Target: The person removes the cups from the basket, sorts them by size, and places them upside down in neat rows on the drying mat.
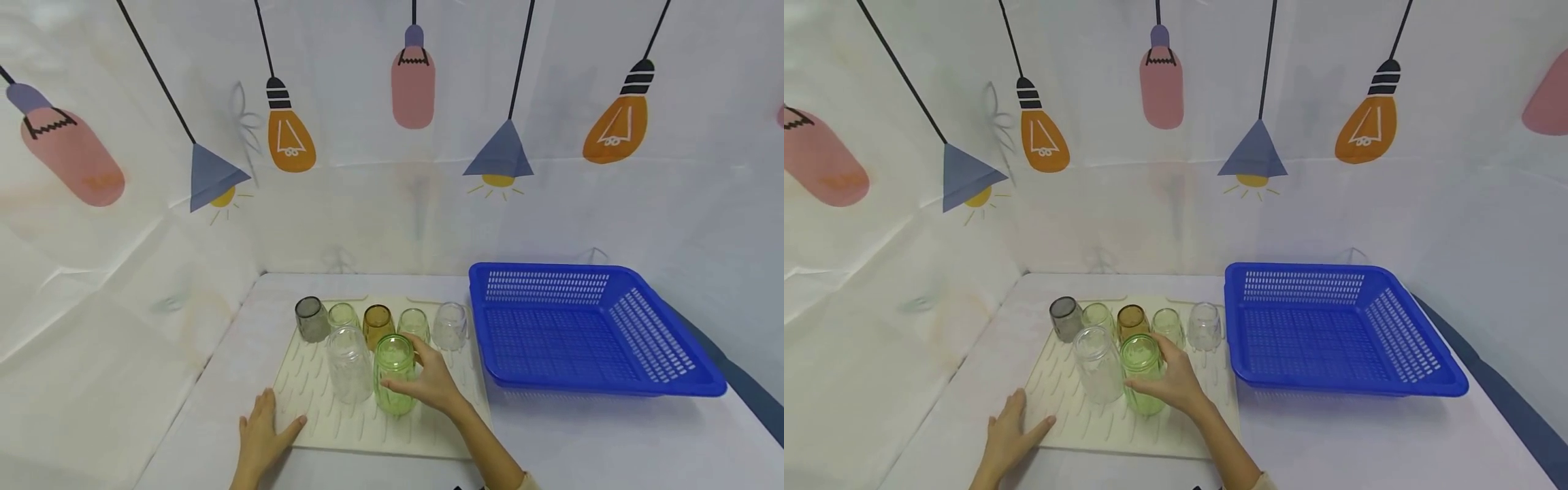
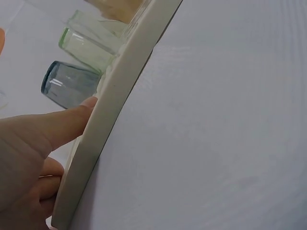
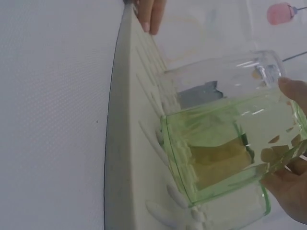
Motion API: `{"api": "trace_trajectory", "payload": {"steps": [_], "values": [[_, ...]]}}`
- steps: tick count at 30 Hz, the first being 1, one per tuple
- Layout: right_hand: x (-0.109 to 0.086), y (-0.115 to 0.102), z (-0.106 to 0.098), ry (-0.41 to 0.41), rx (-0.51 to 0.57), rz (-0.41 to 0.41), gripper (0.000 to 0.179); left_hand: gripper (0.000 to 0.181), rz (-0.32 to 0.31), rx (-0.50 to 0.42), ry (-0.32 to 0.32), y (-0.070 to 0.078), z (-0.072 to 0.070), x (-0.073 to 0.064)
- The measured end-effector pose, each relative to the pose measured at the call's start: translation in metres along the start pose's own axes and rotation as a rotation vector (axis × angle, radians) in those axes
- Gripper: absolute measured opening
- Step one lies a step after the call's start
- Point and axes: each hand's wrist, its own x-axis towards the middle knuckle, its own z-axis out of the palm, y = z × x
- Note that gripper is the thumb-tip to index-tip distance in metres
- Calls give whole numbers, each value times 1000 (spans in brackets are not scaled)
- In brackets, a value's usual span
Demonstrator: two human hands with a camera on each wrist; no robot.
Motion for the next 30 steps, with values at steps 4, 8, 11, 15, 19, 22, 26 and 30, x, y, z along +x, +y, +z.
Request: {"api": "trace_trajectory", "payload": {"steps": [4,8,11,15,19,22,26,30], "values": [[2,1,1,-16,-30,-11,74,89,22,23,9,-1,0,0],[5,1,1,-47,-49,-13,75,88,23,43,18,-1,-1,1],[5,1,0,-51,-60,-2,75,87,25,47,13,0,0,2],[5,-9,-2,-59,-56,1,74,87,35,64,26,1,1,2],[5,-32,-6,-75,-47,1,72,86,36,73,41,0,1,2],[5,-42,-9,-75,-53,2,70,87,23,63,28,1,1,2],[4,-41,-9,-64,-41,12,70,88,2,39,-4,3,0,3],[1,-24,-5,-55,-12,54,72,90,6,33,-9,4,-2,4]]}}
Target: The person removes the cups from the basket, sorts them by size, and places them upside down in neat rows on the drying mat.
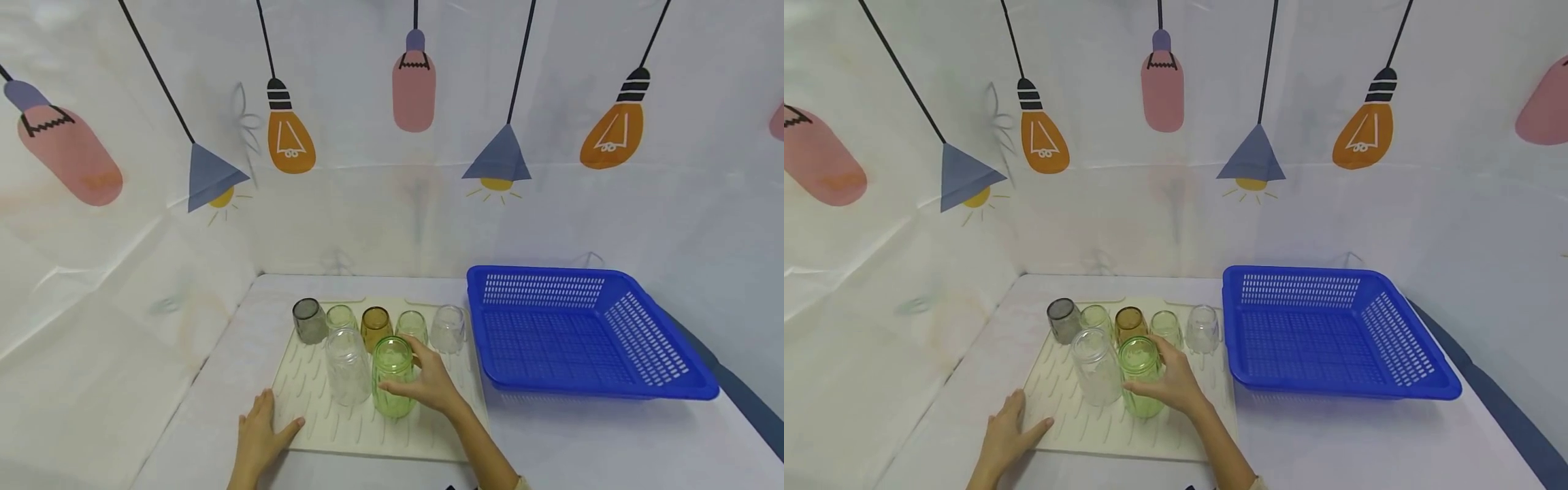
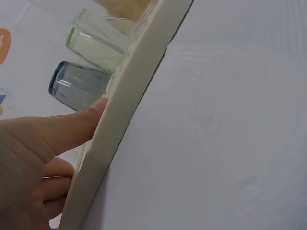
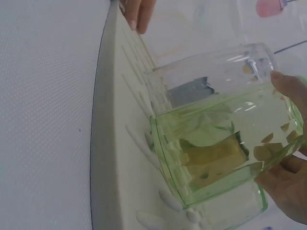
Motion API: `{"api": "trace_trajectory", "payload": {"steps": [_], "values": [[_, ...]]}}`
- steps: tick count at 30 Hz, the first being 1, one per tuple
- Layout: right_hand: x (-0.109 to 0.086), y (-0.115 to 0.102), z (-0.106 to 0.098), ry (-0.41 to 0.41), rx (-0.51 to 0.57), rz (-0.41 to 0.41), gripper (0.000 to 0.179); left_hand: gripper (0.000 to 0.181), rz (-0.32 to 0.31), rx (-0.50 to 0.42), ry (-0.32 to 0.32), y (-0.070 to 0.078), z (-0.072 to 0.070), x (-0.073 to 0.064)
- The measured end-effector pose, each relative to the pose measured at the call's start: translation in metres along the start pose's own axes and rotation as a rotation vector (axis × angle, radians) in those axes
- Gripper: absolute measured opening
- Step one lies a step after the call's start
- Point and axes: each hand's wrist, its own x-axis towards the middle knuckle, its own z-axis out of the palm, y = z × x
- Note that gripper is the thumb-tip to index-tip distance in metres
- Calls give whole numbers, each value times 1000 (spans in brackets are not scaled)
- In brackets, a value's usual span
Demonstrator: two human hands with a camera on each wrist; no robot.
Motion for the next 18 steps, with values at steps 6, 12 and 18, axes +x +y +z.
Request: {"api": "trace_trajectory", "payload": {"steps": [6,12,18], "values": [[-4,27,2,33,14,-7,74,89,22,-24,-2,3,2,2],[-7,20,0,46,-12,-51,81,89,3,-30,-6,4,2,2],[-18,-1,-32,117,-68,-177,88,75,-46,-58,31,12,-2,1]]}}
